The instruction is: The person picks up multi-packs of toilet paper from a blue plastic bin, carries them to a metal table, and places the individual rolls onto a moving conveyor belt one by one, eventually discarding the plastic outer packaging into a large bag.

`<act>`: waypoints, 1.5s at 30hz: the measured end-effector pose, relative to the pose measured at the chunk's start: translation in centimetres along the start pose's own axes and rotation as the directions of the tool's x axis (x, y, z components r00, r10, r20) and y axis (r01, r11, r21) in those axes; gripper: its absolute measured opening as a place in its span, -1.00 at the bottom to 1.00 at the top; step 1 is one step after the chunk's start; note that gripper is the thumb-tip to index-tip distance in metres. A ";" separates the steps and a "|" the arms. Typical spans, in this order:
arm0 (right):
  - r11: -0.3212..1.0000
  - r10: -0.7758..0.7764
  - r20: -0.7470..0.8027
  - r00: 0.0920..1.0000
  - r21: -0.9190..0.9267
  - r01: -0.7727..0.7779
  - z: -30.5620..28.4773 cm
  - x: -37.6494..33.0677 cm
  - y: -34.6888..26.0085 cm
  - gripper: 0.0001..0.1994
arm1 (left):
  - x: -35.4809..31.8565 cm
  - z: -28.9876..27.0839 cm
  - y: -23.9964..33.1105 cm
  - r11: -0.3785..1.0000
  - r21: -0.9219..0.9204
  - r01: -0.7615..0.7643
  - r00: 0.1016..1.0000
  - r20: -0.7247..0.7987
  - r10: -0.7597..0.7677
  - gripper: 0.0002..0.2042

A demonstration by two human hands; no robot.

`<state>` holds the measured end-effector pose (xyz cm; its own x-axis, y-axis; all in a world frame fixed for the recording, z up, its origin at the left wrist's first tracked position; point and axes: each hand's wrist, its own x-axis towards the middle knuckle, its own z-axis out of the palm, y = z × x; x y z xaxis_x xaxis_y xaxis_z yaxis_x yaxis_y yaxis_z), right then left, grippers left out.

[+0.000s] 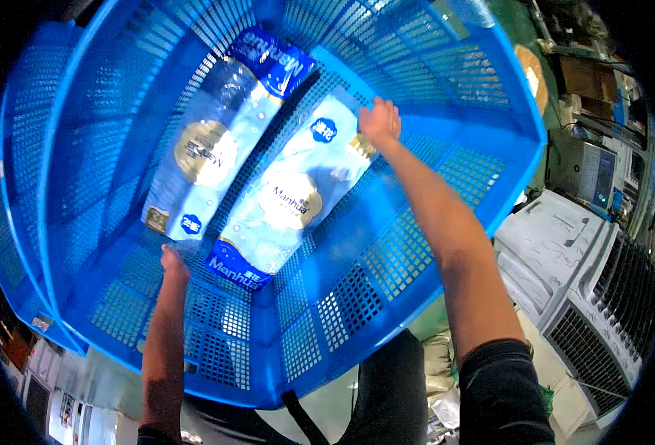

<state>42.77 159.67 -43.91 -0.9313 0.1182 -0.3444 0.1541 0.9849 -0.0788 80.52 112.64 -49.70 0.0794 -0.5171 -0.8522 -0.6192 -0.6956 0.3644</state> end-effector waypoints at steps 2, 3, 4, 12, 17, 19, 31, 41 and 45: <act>0.998 -0.042 0.064 0.997 0.054 0.039 2.3 2.4 -0.5 -0.50 | 1.2 0.9 0.2 0.989 0.038 -0.144 0.988 -0.043 0.146 -0.43; 0.993 0.002 0.133 0.991 0.115 -0.017 3.3 3.1 0.0 -0.51 | 1.8 1.8 -0.1 0.975 0.176 -0.138 0.989 0.070 0.127 -0.46; 0.982 0.043 0.200 0.979 0.169 -0.078 4.1 3.8 0.5 -0.52 | 2.0 2.7 -0.7 0.974 0.190 -0.121 0.993 0.022 0.119 -0.48; 0.933 -0.002 0.208 0.978 0.354 -0.074 7.3 4.1 2.0 -0.67 | 4.4 1.2 -3.7 0.975 -0.219 -0.039 0.993 -0.114 0.014 -0.52; 0.702 0.052 0.273 0.961 0.674 -0.230 7.5 5.9 4.9 -0.74 | 3.2 3.9 -2.3 0.945 -0.312 -0.098 0.951 0.249 0.181 -0.33; 0.577 0.131 0.453 0.882 0.689 -0.439 7.1 3.7 -1.1 -0.67 | 2.0 0.9 0.8 0.920 -0.391 0.024 0.978 0.200 0.059 -0.38; 0.855 0.174 0.176 0.969 0.460 -0.238 8.9 5.9 0.9 -0.50 | 5.1 1.8 1.3 0.892 -0.432 0.133 0.950 0.313 0.010 -0.57; 0.760 0.009 0.336 0.942 0.610 -0.225 9.1 5.5 1.4 -0.61 | 6.0 1.7 4.9 0.931 -0.350 0.100 0.885 0.459 0.077 -0.45; 0.724 0.046 0.290 0.956 0.649 -0.232 8.9 6.1 1.8 -0.58 | 6.0 3.5 3.1 0.955 -0.249 0.162 0.797 0.604 0.022 -0.50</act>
<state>40.31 160.99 -54.50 -0.7877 0.1218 -0.6040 0.5417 0.6039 -0.5847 76.33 109.19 -55.01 -0.4218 -0.1260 -0.8979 -0.3842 -0.8721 0.3029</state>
